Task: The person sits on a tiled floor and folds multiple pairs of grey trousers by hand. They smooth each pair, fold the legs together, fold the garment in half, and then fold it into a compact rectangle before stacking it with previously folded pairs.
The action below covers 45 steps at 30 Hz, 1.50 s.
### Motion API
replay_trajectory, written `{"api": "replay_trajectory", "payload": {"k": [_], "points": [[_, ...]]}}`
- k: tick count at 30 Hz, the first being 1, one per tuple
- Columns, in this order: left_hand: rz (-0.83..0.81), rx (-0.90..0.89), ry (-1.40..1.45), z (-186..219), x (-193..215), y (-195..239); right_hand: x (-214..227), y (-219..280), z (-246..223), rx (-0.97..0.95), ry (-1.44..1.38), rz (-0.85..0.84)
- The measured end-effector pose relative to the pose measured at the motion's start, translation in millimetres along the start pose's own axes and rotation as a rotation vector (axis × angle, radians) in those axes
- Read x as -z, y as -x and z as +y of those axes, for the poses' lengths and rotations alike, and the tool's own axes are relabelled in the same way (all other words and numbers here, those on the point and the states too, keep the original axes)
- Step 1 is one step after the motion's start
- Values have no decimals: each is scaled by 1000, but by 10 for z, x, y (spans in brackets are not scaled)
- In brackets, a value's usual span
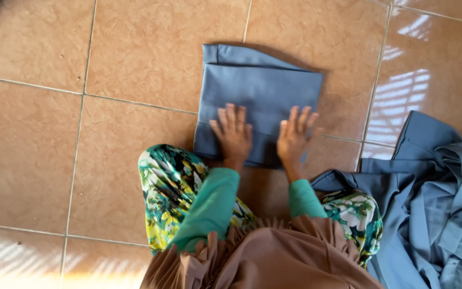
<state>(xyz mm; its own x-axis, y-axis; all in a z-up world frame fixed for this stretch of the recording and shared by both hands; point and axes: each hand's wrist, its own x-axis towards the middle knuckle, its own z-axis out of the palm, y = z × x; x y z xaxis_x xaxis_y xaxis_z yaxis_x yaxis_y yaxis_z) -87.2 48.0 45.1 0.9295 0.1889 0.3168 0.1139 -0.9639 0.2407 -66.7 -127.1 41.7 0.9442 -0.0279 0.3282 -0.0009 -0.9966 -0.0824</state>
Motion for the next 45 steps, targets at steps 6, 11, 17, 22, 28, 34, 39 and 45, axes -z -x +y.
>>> {"api": "replay_trajectory", "payload": {"k": [6,11,17,22,28,34,39,45], "points": [[-45,-90,-84,84,-107,455,-52,467,-183,208,-45,18],[34,172,-305,-198,92,346,44,515,247,56,-42,-90],[105,-10,19,71,-86,149,25,403,-132,75,83,-16],[119,-353,116,-252,-149,-29,35,277,-98,300,26,47],[-52,129,-216,-524,-16,-204,-12,258,222,-28,-36,-53],[-65,-362,73,-206,-326,-132,-123,64,-379,94,-64,-79],[-89,-214,34,-616,-237,-217,20,-2,-51,116,0,-189],[-100,118,-99,-721,-134,-165,-75,-3,183,-2,-105,-264]]}}
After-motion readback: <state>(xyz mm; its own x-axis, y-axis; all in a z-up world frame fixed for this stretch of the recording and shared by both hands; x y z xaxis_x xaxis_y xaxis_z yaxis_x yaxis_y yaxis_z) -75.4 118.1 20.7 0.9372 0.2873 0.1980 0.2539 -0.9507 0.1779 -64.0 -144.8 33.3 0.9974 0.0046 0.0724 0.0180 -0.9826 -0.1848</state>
